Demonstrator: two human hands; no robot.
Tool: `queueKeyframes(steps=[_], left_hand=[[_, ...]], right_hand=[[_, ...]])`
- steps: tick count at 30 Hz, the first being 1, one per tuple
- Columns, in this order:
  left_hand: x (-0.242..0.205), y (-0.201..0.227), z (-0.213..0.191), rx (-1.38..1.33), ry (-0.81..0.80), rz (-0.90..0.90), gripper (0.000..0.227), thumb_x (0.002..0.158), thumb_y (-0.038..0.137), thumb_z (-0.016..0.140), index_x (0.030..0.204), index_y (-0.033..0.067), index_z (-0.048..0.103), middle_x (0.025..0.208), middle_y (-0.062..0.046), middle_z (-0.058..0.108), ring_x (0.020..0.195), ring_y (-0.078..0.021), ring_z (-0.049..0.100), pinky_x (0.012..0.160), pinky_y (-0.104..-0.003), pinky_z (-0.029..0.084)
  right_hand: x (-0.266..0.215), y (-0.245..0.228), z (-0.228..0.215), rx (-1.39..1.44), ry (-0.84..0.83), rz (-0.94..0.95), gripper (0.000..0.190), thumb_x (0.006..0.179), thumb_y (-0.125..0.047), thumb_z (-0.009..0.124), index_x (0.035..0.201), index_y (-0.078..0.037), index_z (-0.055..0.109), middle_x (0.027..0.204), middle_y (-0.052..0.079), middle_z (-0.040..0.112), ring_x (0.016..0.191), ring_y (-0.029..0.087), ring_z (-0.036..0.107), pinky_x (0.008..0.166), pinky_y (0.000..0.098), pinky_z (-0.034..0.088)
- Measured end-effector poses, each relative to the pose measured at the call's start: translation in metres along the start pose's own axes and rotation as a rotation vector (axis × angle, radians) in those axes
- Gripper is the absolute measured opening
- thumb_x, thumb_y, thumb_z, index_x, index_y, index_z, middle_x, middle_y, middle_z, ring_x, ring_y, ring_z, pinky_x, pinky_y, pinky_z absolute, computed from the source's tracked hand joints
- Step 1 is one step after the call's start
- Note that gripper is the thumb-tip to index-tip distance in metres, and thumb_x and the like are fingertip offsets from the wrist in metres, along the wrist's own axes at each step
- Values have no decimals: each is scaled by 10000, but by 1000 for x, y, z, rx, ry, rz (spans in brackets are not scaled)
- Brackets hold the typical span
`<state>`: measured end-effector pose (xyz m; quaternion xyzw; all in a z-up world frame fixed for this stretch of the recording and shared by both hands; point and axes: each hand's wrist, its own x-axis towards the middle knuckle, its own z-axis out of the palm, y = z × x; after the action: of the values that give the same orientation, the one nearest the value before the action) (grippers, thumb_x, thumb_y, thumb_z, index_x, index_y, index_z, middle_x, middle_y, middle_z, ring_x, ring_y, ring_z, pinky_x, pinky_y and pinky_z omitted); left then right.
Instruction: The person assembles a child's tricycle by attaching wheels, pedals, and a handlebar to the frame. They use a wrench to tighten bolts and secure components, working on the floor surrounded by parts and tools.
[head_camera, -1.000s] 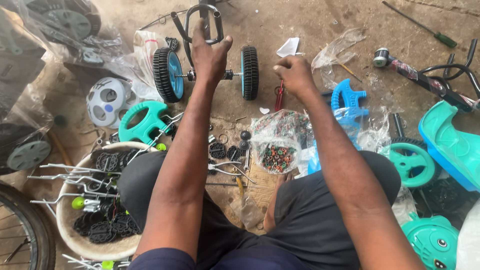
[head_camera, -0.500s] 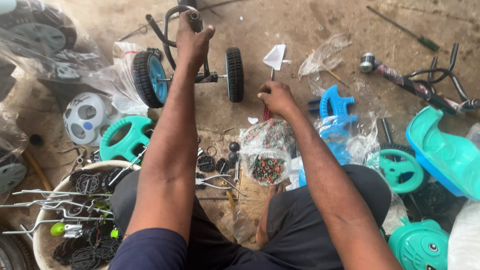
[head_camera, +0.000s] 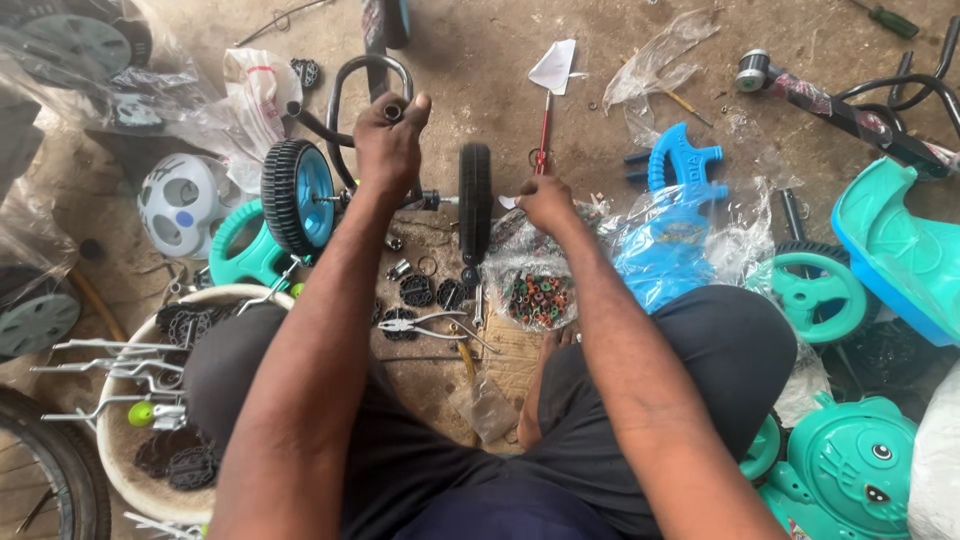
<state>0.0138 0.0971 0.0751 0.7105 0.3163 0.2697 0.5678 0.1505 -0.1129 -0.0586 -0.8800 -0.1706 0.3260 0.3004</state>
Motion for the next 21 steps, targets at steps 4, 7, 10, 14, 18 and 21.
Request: queueKeyframes(steps=[4,7,10,14,18,21], left_hand=[[-34,10,-12,33,33,-40,289,1003,282,713,824,56,717,673,35,596,634,-70,499,579,-280,409],[-45,4,-10,44,60,-40,275,994,275,717,854,39,732,662,37,593,619,-77,489,561,-285,396],[-39,-5,-7,37,131,-1,288,980,269,733,847,14,724,671,15,596,632,-93,503,577,-290,414],[-31,-10,-5,38,201,107,249,955,265,737,913,20,737,733,6,690,687,-96,590,640,-286,489],[-35,-6,-5,77,171,28,261,960,278,729,888,28,743,692,-40,646,661,-130,559,628,-322,465],[-39,2,-8,94,144,-26,259,958,289,724,876,44,746,687,-42,652,655,-130,568,629,-326,468]], right_hand=[[1,26,42,341,-45,136,298,968,-128,667,1256,-54,684,1128,106,733,919,190,704,768,347,584],[-15,51,97,661,-62,194,298,985,-126,614,1269,-68,683,1027,86,743,787,169,667,620,340,554],[-17,69,147,905,-18,105,248,1017,-190,599,1219,-73,684,896,56,701,670,163,614,537,323,522],[10,82,169,987,-11,24,259,1043,-198,530,1112,-27,712,813,83,688,620,188,620,527,338,519],[19,78,160,1087,-47,-3,229,1024,-199,569,1078,-33,718,884,49,714,708,139,669,632,319,560],[3,56,142,1104,-110,160,208,963,-197,610,1057,-40,709,887,58,702,715,169,661,634,346,550]])
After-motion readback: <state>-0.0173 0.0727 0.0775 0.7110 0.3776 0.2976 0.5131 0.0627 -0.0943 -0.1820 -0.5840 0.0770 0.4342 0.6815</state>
